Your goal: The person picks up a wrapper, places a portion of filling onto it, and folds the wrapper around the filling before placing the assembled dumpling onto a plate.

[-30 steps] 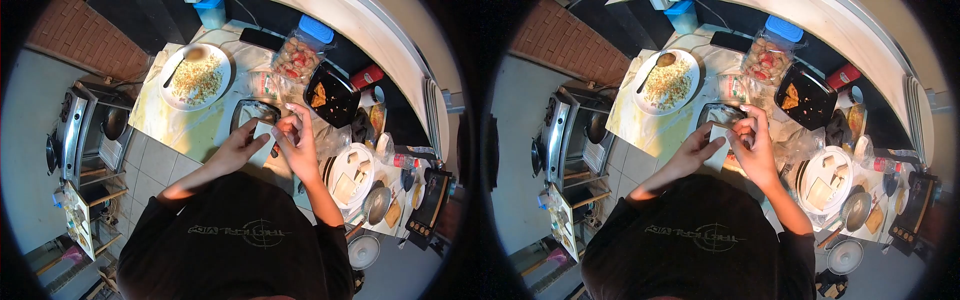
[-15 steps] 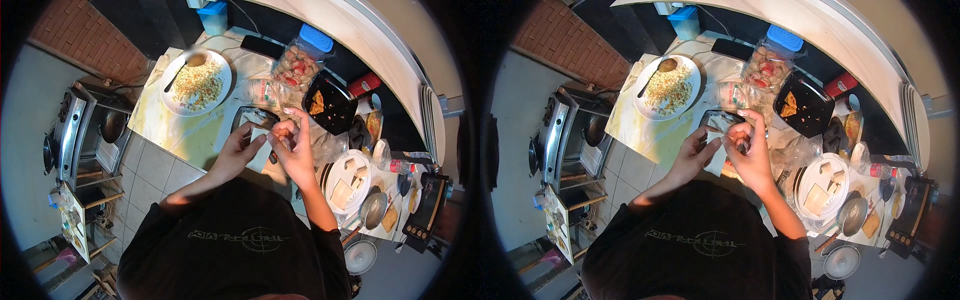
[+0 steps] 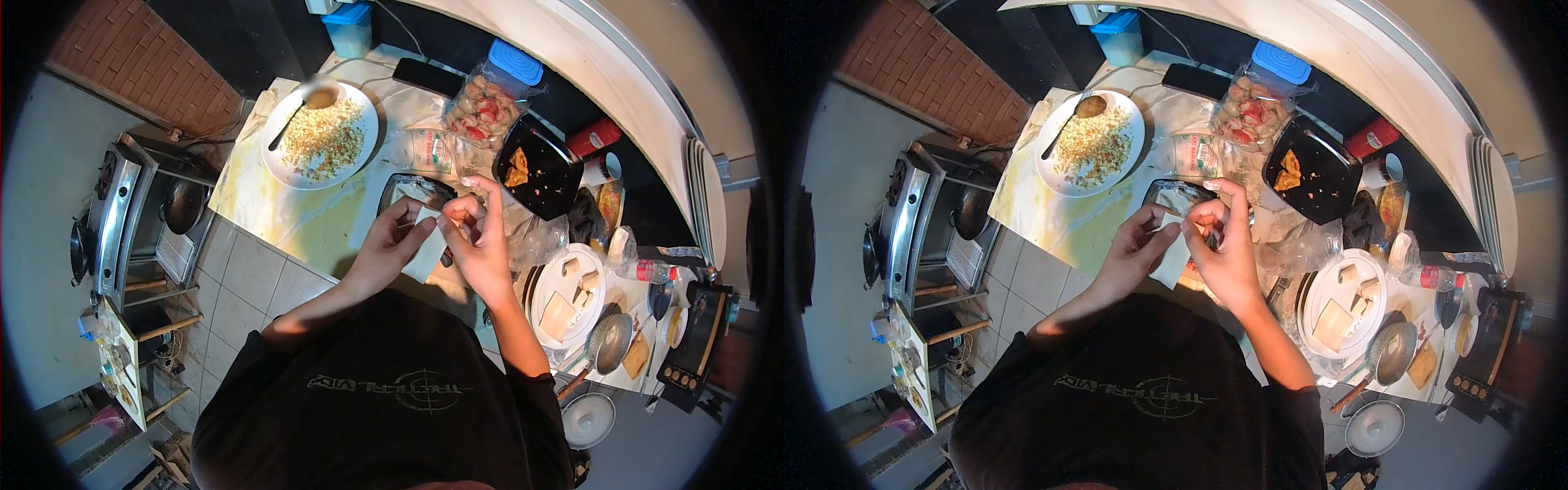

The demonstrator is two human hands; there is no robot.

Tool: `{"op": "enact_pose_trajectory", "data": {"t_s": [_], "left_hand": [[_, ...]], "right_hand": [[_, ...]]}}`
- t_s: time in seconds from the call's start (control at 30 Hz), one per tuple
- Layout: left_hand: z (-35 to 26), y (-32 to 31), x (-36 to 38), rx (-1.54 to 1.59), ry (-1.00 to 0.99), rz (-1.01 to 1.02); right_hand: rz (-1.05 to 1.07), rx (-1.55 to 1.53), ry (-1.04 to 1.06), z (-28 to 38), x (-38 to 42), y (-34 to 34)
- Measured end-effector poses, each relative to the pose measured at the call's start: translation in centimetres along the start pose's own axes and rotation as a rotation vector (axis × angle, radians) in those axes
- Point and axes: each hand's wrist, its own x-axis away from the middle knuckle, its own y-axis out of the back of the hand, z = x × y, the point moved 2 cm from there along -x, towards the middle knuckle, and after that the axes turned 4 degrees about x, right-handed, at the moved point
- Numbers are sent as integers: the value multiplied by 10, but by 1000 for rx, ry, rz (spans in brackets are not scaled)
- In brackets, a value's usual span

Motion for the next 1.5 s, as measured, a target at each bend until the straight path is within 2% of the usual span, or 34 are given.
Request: {"op": "enact_pose_trajectory", "data": {"t_s": [1.5], "left_hand": [[8, 6, 0, -43, 47, 28]], "right_hand": [[11, 74, 60, -3, -5, -4]]}}
